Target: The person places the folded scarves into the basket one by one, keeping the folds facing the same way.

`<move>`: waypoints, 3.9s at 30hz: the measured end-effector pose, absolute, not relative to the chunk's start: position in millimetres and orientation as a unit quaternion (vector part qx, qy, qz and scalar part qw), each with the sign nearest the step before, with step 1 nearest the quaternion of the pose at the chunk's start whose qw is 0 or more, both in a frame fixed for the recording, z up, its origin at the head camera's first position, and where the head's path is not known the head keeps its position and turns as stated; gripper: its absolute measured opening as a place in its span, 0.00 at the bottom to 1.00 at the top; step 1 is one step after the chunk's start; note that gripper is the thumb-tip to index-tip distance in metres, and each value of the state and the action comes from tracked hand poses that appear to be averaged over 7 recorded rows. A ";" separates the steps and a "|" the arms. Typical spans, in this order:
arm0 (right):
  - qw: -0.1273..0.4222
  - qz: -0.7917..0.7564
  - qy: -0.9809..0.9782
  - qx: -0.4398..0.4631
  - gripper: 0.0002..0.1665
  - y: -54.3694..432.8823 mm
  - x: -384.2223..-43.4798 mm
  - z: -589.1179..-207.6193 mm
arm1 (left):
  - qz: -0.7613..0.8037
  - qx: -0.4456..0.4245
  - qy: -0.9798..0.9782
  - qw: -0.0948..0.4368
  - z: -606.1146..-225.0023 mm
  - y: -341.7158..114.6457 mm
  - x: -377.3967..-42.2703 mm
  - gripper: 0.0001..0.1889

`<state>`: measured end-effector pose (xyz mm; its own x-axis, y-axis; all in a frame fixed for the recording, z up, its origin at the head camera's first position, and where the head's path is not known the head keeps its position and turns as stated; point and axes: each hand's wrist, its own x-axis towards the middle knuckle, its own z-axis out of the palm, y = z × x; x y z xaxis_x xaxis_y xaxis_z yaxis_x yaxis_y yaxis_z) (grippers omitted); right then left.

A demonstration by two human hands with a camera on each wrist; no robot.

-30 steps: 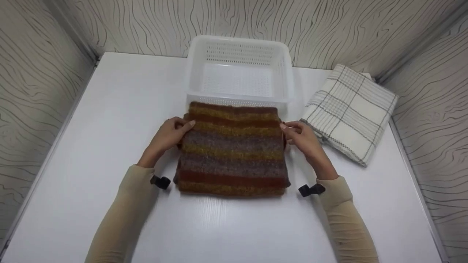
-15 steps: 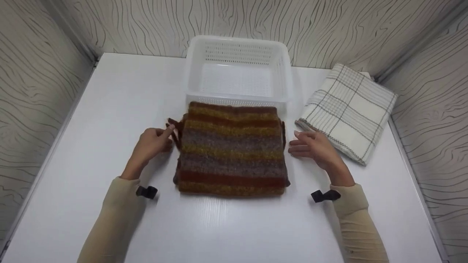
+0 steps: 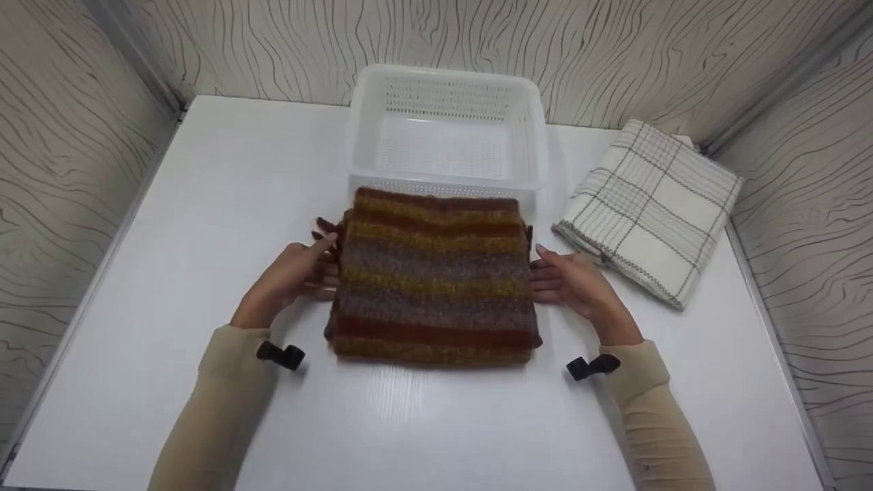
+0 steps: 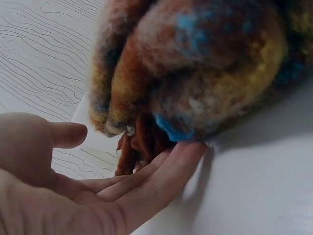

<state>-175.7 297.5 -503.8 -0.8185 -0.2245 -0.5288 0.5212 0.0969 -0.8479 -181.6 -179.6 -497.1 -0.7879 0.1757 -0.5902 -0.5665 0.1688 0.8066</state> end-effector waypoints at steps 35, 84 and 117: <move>0.261 -0.654 0.697 0.134 0.31 273.5 -184.5 -500.8 | 0.602 -0.122 0.719 0.325 -499.4 -172.4 -194.6 0.25; 0.246 -0.702 0.649 0.159 0.34 275.1 -183.5 -519.2 | 0.653 -0.161 0.670 0.313 -522.2 -171.5 -193.9 0.20; 0.232 -0.709 0.646 0.162 0.32 280.1 -185.7 -510.0 | 0.645 -0.139 0.698 0.279 -510.2 -169.9 -192.8 0.29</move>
<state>-185.7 280.1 -510.0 -0.8402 -0.1188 -0.5291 0.5378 -0.0575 -0.8411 -192.8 -169.9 -510.2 -0.8058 0.1667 -0.5683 -0.5534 0.1298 0.8228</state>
